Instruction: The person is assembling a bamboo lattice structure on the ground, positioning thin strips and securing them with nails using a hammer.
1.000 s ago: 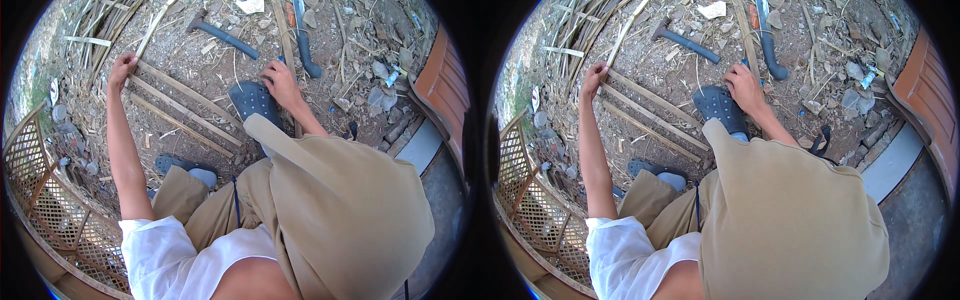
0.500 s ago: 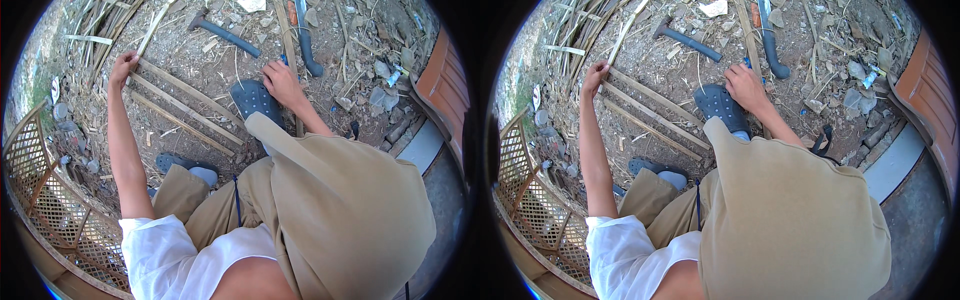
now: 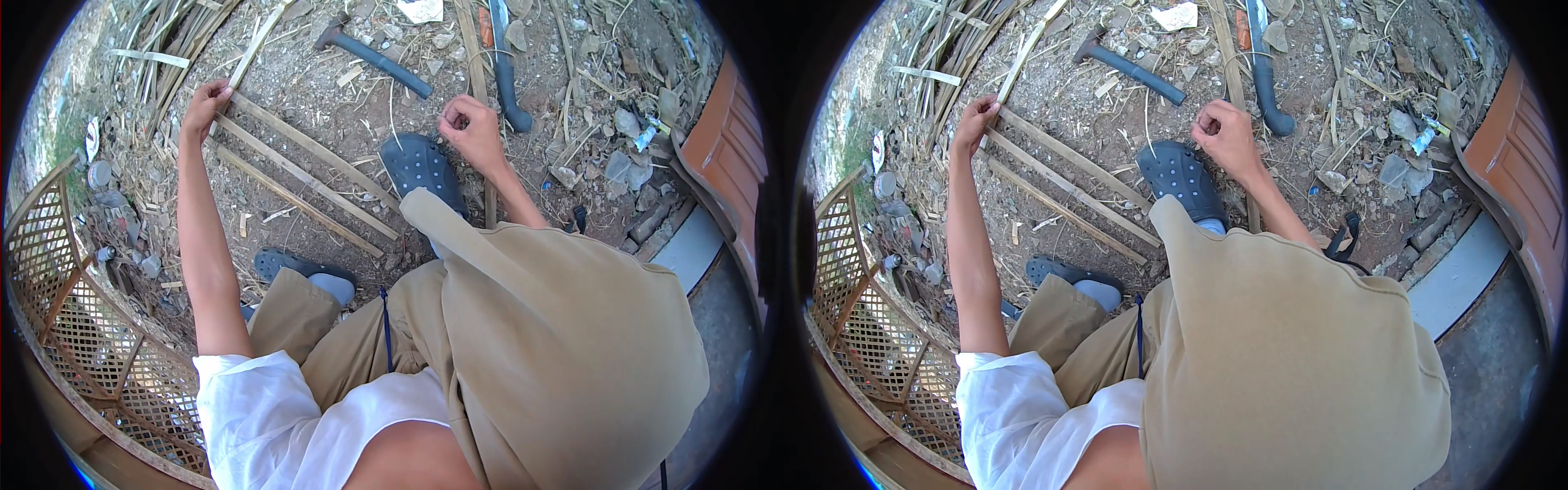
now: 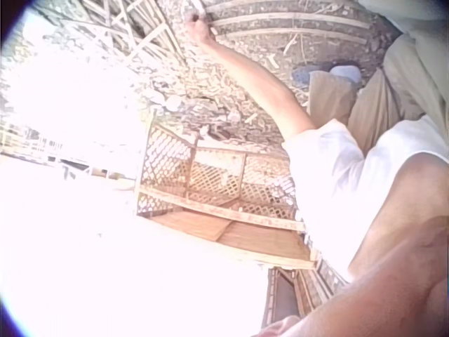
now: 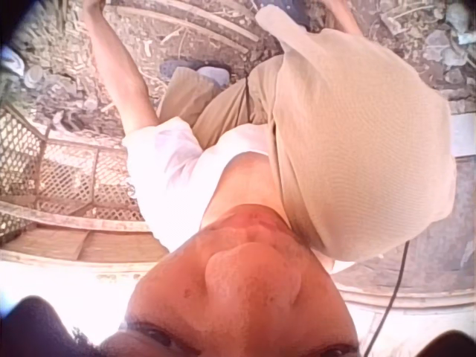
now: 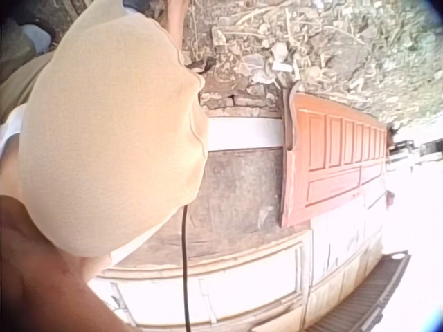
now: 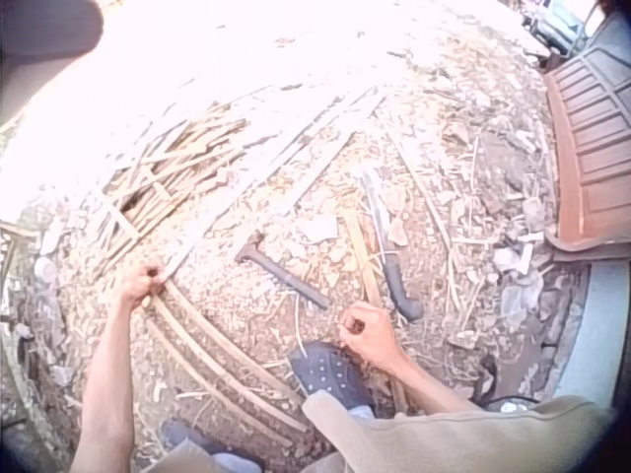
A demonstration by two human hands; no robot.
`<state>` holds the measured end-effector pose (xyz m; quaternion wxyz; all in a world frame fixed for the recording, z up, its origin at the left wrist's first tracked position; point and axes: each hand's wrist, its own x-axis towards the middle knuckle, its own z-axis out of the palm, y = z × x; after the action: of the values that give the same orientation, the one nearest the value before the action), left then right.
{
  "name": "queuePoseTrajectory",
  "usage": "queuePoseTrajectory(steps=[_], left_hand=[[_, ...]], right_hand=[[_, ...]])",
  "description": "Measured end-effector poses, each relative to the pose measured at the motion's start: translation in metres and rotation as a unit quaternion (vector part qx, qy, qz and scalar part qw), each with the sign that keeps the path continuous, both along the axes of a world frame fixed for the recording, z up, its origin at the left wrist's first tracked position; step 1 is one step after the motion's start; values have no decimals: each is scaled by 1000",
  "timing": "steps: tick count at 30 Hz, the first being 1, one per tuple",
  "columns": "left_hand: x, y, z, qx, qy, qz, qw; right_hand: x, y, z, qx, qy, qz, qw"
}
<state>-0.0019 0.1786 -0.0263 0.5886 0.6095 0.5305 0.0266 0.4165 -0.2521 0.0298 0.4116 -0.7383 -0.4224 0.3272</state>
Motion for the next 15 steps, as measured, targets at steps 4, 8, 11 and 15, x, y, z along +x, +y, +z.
queuePoseTrajectory(steps=[4, 8, 11, 15], left_hand=[[0, 2, 0, 2, 4, -4, 1000], [7, -4, 3, 0, 5, 2, 1000], [4, -4, 4, 11, 21, 2, 1000], [4, -10, 6, 39, 41, -6, 998]], right_hand=[[10, 3, 8, -22, 0, -44, 999], [14, 14, 21, -22, 59, -67, 996], [9, 41, 51, -44, 154, -73, 984], [5, 72, 64, 6, 1, 73, 997]])
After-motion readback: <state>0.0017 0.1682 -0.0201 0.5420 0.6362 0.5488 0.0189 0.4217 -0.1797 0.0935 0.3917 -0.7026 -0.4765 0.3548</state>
